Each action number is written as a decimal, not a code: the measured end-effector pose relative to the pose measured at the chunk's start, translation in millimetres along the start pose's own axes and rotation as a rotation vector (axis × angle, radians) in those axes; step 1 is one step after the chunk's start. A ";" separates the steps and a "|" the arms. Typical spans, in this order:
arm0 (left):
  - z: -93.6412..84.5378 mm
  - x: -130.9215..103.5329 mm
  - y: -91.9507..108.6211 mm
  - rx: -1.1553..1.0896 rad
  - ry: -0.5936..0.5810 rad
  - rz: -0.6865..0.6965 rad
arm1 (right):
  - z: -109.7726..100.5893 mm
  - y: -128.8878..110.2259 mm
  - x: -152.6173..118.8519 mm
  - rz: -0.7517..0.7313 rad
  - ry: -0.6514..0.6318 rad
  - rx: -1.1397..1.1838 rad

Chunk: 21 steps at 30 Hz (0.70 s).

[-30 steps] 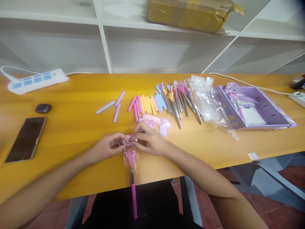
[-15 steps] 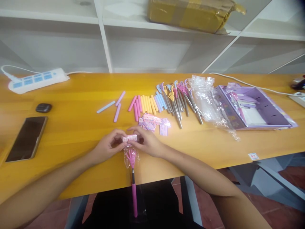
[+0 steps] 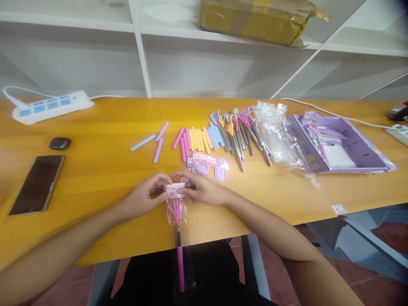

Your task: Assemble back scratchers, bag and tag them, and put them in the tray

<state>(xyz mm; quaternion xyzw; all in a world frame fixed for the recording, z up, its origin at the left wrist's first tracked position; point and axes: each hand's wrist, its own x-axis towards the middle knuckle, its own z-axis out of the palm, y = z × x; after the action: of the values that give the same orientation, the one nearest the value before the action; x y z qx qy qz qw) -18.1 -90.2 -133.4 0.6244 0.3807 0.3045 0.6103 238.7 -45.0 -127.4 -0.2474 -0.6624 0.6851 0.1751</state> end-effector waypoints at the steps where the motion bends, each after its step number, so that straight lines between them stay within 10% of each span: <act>1: -0.4 -0.1 0.6 -0.018 -0.005 -0.006 | -1.5 0.5 0.1 0.007 -0.022 0.014; 7: -3.9 0.0 -0.1 -0.036 0.016 -0.054 | -8.3 -1.9 -3.6 0.099 0.010 -0.039; 14: -8.8 -0.1 0.2 -0.010 -0.051 -0.077 | 5.0 -28.4 -10.4 0.286 -0.305 -0.115; 21: -18.3 -7.2 -0.3 -0.011 -0.117 -0.153 | 51.5 -17.6 -27.3 0.310 -0.114 -0.162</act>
<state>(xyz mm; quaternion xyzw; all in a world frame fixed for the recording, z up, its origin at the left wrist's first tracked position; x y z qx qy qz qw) -37.3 -86.6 -131.8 0.6067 0.3891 0.2222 0.6565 230.0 -101.7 -106.9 -0.3206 -0.6781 0.6614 0.0090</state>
